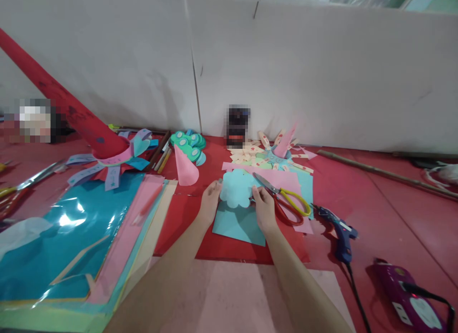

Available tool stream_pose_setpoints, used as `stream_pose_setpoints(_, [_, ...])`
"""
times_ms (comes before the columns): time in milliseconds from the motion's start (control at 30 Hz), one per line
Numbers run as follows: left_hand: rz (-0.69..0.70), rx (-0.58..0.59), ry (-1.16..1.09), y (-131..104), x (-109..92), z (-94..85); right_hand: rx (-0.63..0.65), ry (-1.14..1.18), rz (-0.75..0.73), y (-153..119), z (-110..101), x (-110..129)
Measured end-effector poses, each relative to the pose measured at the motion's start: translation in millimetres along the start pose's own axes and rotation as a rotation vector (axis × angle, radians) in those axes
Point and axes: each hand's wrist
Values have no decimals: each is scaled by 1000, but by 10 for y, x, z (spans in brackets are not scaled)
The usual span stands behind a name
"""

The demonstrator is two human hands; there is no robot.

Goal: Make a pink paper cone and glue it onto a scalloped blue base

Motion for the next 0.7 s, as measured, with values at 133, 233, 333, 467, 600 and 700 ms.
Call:
stream_pose_setpoints(133, [51,-11,143,-15,-11,8,-29,26,-8,-12,15,27])
stream_pose_setpoints(233, [70,-28,118,0,11,2,-21,70,1,-19,17,27])
stream_pose_setpoints(333, [81,-33,106,17,36,-7,17,30,-11,-19,12,13])
stream_pose_setpoints(467, [77,-24,98,17,47,-10,26,0,-45,-19,14,13])
stream_pose_setpoints(600, [75,-24,87,11,50,-9,18,33,-46,-28,23,48])
stream_pose_setpoints(700, [93,-27,104,12,47,-9,19,47,-36,-37,24,74])
Point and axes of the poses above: each hand's wrist, its own y-axis towards the middle knuckle, its own z-axis out of the palm, x = y × z
